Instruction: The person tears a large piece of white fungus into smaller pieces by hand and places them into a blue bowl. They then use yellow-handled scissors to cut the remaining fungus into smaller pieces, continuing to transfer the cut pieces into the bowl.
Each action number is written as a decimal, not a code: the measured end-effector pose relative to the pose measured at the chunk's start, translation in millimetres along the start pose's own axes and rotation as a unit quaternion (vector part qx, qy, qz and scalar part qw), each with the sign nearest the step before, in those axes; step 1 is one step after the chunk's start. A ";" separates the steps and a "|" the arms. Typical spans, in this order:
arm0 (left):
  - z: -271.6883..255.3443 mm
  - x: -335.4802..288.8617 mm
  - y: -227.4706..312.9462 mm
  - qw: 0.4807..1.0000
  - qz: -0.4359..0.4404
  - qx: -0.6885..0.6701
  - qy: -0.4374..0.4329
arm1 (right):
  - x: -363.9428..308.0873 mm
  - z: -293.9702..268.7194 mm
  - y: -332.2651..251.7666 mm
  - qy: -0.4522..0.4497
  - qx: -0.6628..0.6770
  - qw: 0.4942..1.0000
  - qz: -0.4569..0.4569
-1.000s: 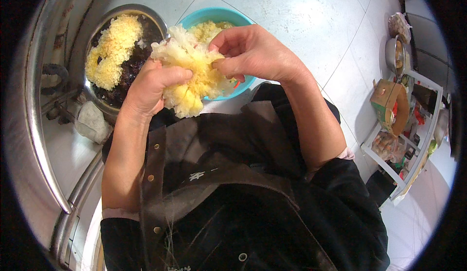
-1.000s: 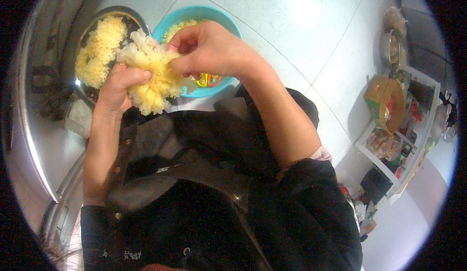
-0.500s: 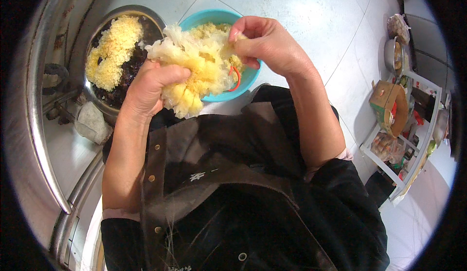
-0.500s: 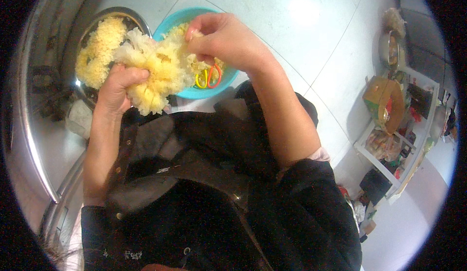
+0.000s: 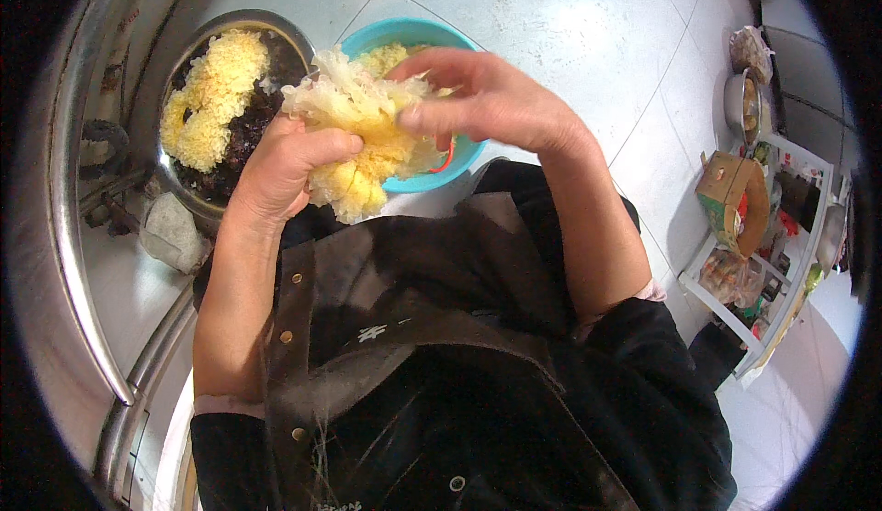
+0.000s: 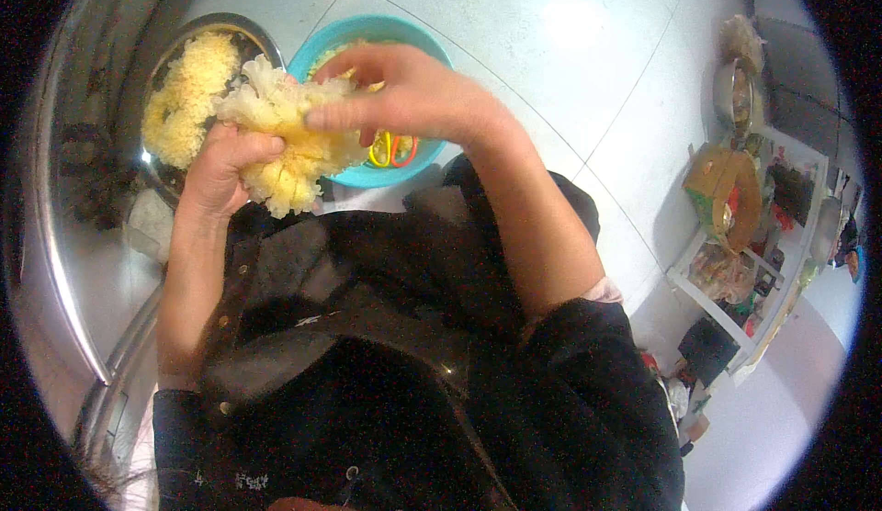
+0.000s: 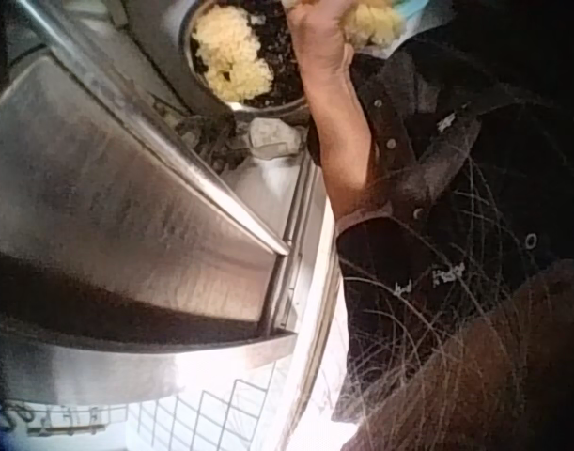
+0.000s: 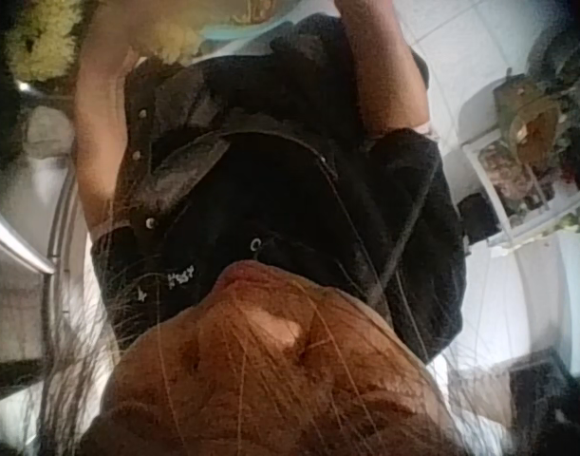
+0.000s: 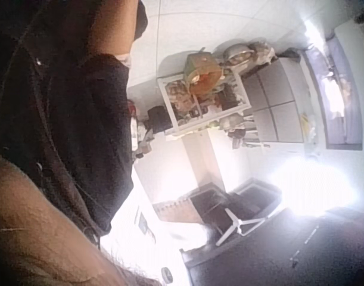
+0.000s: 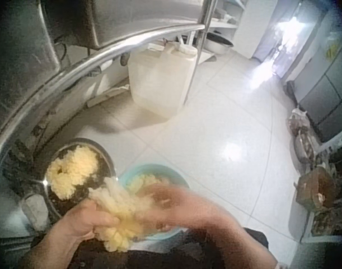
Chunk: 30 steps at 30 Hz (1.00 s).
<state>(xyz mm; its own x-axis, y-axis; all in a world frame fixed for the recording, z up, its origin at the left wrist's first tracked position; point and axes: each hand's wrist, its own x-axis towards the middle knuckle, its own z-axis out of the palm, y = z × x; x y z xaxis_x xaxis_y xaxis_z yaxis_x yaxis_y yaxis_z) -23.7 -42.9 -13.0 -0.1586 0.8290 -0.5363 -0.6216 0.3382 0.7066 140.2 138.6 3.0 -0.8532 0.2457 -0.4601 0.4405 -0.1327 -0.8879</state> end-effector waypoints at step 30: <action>11.9 4.2 4.6 0.992 0.056 0.002 -0.109 | 9.8 -5.9 13.0 0.091 -0.100 0.990 -0.044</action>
<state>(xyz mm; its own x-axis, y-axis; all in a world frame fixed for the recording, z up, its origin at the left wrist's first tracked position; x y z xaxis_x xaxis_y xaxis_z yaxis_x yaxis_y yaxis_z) -18.1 -32.5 -6.5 -0.0552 0.9381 -0.3420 -0.6063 0.2407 0.7579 139.2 144.9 -13.1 -0.8338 0.4199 -0.3585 0.4295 0.0853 -0.8990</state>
